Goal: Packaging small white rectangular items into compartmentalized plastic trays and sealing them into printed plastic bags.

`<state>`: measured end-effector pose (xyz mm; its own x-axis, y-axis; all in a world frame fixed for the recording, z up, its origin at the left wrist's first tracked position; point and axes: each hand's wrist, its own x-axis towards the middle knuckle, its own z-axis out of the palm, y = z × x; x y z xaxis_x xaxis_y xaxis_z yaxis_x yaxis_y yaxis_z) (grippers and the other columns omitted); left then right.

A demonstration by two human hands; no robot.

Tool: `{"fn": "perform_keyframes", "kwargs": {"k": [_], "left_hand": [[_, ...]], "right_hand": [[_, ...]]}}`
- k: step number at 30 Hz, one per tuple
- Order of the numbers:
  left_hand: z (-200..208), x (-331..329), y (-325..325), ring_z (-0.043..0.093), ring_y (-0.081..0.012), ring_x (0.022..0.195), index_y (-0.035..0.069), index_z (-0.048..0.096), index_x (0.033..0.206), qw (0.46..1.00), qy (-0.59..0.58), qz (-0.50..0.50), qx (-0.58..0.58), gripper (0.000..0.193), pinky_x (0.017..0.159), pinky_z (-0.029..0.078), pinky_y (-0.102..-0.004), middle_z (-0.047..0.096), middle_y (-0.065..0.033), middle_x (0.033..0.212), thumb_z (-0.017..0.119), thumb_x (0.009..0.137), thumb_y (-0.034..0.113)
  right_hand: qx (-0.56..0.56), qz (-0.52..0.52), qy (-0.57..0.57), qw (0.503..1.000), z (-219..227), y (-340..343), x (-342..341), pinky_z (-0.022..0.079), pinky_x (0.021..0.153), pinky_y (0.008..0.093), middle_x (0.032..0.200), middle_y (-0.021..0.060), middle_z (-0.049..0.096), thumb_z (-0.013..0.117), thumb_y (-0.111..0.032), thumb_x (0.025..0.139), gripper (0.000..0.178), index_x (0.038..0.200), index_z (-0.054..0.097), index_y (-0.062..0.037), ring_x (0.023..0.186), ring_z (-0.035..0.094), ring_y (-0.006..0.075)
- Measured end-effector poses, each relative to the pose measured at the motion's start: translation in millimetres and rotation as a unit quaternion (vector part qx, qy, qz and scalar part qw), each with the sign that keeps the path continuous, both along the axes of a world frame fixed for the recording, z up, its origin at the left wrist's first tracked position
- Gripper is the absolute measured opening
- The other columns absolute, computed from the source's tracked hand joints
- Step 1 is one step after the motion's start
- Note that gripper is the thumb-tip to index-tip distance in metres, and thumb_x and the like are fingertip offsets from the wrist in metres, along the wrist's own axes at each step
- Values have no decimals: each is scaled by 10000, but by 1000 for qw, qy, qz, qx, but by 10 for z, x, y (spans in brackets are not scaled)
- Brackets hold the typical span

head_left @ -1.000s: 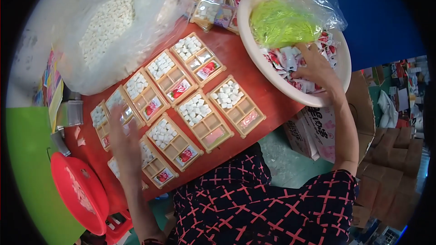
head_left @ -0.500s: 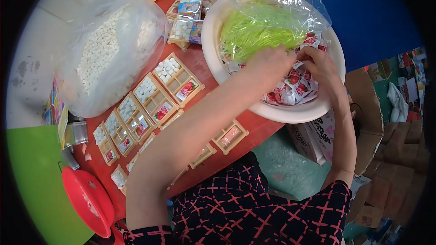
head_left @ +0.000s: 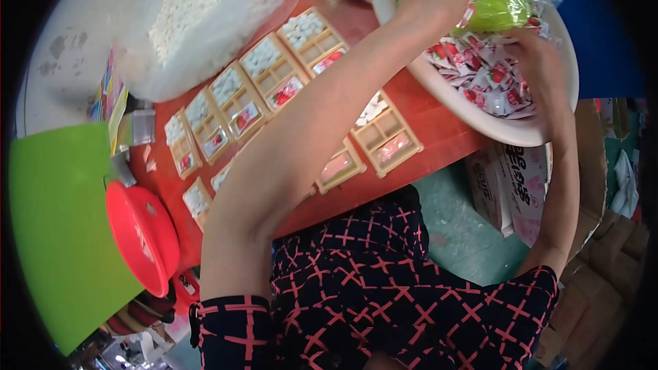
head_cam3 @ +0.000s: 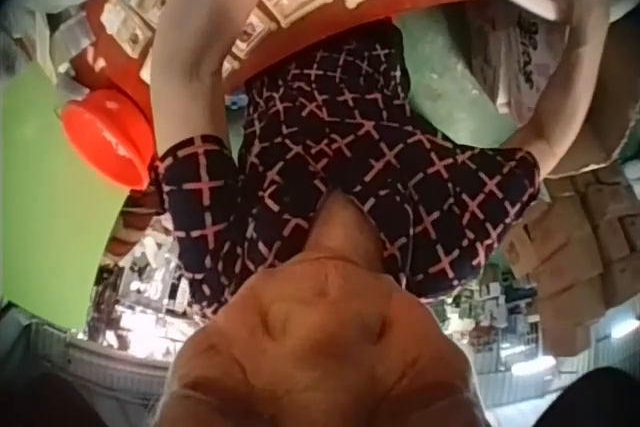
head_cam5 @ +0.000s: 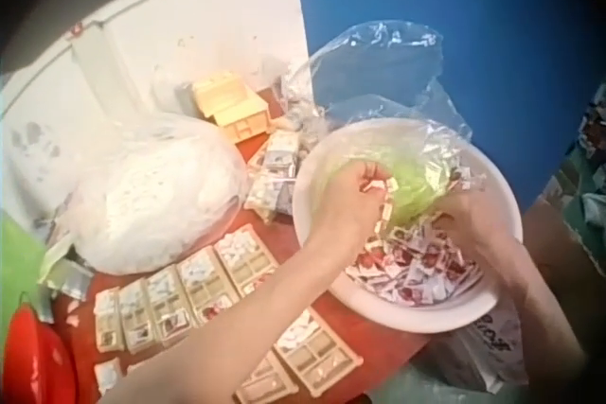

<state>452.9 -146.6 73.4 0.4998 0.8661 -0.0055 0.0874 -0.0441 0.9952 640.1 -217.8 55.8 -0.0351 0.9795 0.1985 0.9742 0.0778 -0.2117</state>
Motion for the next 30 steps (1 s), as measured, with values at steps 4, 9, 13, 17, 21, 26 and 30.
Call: {"fn": "perform_keyframes", "kwargs": {"k": [4,9,13,17,21,26,30], "left_hand": [[138,-340,-191,518,-116,720,51,498,1044,988,-127,35,-81,229,577,422,-207,543,-74,911,507,816,29],[11,-1287,-844,554,-234,978,-45,391,1200,945,-242,131,-175,389,755,488,-304,527,-172,1102,500,845,73],[-362,-1690,-1377,559,-237,974,-10,403,1220,882,-248,240,-320,381,764,497,-314,526,-168,1119,492,870,112],[-596,-1879,-1775,595,-207,891,29,462,1172,855,-254,285,-350,312,648,508,-273,576,-135,1024,493,871,107],[-610,-1899,-1929,600,-111,716,71,503,1110,890,-166,273,-324,263,478,410,-169,607,-66,856,537,851,100],[-593,-1866,-2021,562,-69,677,43,462,1106,968,-72,201,-133,289,501,405,-165,561,-27,829,535,827,30],[-633,-2067,-2095,576,-89,662,59,398,1150,957,-82,214,-175,341,426,358,-164,576,-59,839,529,834,49]], "right_hand": [[218,30,86,972,367,-564,-340,456,674,324,847,89,597,597,11,654,203,850,593,-40,785,581,264],[163,238,32,957,-42,-1211,-1155,468,537,270,797,107,566,595,24,566,290,854,582,-10,657,584,212],[72,229,-52,969,-509,-1205,-1340,483,559,300,840,110,568,599,45,643,220,855,570,-7,691,591,231],[79,233,-24,969,-524,-1208,-1490,485,559,304,845,116,560,610,31,653,245,889,554,-3,675,587,242],[43,210,85,973,-444,-1250,-1570,476,599,261,855,118,568,600,-58,732,255,965,528,19,681,584,221],[-219,121,589,768,-371,-1132,-2176,433,601,199,831,32,560,557,31,769,253,1019,532,4,641,502,82],[-315,49,601,733,-394,-1069,-2132,376,556,154,756,-15,546,544,7,787,120,904,559,-14,635,462,28]]}}
